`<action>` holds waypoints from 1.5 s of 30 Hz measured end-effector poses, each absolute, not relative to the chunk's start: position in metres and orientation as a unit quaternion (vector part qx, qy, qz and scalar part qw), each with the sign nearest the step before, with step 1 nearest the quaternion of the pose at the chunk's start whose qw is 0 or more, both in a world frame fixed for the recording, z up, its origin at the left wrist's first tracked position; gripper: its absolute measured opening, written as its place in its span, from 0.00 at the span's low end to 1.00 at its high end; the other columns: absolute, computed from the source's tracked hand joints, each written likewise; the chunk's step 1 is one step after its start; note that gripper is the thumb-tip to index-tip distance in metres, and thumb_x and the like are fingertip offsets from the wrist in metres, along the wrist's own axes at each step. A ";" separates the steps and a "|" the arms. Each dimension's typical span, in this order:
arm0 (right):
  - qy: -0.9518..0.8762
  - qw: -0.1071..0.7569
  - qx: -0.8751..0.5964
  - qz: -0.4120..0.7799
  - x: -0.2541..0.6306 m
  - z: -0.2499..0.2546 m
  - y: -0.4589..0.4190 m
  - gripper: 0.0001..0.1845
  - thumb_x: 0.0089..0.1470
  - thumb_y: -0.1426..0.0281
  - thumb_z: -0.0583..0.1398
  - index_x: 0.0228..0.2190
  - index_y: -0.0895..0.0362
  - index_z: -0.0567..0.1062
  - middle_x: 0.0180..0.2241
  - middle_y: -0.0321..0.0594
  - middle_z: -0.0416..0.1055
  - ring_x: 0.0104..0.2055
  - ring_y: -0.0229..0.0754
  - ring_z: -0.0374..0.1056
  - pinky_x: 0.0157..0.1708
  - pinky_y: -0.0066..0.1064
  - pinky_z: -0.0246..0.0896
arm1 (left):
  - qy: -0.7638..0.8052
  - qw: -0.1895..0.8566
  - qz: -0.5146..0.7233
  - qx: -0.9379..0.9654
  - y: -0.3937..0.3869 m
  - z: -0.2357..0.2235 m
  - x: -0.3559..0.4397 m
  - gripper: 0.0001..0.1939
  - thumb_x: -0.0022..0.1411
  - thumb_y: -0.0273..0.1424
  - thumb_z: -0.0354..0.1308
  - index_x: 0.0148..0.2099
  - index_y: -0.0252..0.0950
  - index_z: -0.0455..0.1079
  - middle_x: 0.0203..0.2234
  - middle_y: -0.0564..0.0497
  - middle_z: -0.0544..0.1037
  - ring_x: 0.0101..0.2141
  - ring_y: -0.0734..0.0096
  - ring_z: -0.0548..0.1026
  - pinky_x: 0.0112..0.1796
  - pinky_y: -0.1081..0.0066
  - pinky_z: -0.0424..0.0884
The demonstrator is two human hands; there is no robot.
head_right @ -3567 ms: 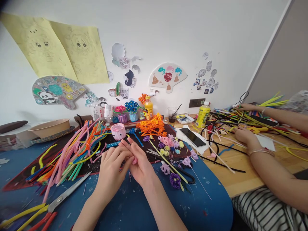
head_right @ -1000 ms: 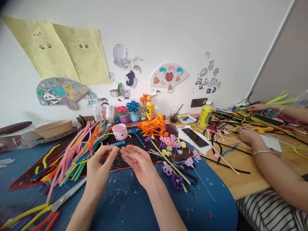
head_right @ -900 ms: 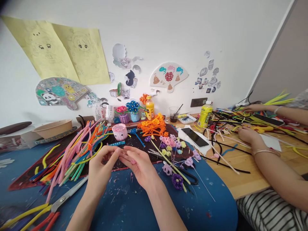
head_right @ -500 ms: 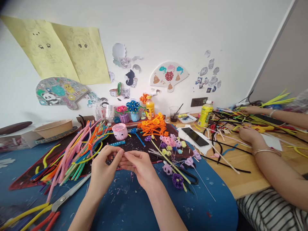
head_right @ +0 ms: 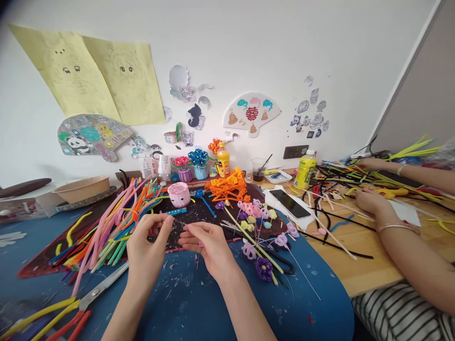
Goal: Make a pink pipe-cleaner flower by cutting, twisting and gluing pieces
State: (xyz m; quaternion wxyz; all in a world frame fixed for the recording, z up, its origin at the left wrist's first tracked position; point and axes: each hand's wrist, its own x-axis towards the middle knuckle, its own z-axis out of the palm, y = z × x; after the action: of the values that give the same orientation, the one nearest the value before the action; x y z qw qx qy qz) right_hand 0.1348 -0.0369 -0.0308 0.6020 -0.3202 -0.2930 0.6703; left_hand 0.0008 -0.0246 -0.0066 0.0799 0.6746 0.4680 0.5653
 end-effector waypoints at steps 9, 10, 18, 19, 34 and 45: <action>-0.295 0.605 -0.316 0.669 0.136 -0.039 -0.034 0.20 0.37 0.60 0.73 0.29 0.63 0.81 0.25 0.42 0.78 0.25 0.35 0.75 0.26 0.21 0.69 | 0.488 0.067 0.600 0.630 -0.023 -0.007 -0.003 0.09 0.62 0.37 0.56 0.33 0.38 0.69 0.25 0.55 0.70 0.25 0.74 0.65 0.30 0.71 0.62; -0.295 0.606 -0.317 0.667 0.136 -0.039 -0.034 0.20 0.37 0.60 0.73 0.28 0.63 0.82 0.24 0.41 0.78 0.25 0.35 0.75 0.26 0.20 0.68 | 0.492 0.068 0.604 0.624 -0.023 -0.008 -0.004 0.09 0.62 0.37 0.56 0.33 0.38 0.69 0.25 0.55 0.70 0.26 0.74 0.65 0.30 0.71 0.62; -0.299 0.603 -0.327 0.664 0.135 -0.037 -0.037 0.22 0.39 0.57 0.72 0.30 0.63 0.82 0.26 0.43 0.78 0.26 0.36 0.75 0.29 0.23 0.70 | 0.457 0.120 0.595 0.650 -0.023 -0.008 -0.002 0.08 0.61 0.36 0.57 0.32 0.39 0.70 0.25 0.56 0.69 0.26 0.74 0.64 0.29 0.72 0.60; -0.304 0.600 -0.325 0.665 0.134 -0.036 -0.038 0.23 0.39 0.56 0.71 0.30 0.63 0.82 0.27 0.44 0.79 0.27 0.37 0.75 0.31 0.24 0.70 | 0.450 0.129 0.592 0.656 -0.023 -0.008 -0.001 0.08 0.61 0.36 0.57 0.32 0.39 0.70 0.25 0.56 0.69 0.26 0.75 0.63 0.30 0.72 0.60; -0.321 0.578 -0.281 0.695 0.135 -0.035 -0.038 0.17 0.40 0.61 0.72 0.27 0.63 0.81 0.22 0.38 0.76 0.22 0.30 0.72 0.23 0.17 0.64 | 0.447 0.151 0.589 0.656 -0.024 -0.008 -0.002 0.08 0.61 0.37 0.58 0.32 0.39 0.70 0.26 0.56 0.70 0.27 0.74 0.64 0.29 0.73 0.60; -0.346 0.560 -0.280 0.699 0.136 -0.038 -0.038 0.17 0.42 0.60 0.71 0.26 0.63 0.80 0.22 0.40 0.76 0.21 0.31 0.71 0.21 0.17 0.62 | 0.458 0.149 0.642 0.596 -0.021 -0.009 -0.005 0.08 0.59 0.38 0.60 0.32 0.39 0.71 0.25 0.56 0.71 0.26 0.75 0.64 0.28 0.73 0.60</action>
State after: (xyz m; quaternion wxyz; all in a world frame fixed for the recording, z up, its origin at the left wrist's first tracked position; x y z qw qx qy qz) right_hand 0.1356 -0.0376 -0.0381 0.5603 -0.2805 -0.3456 0.6985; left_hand -0.0047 -0.0211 -0.0088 0.1490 0.5964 0.4582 0.6419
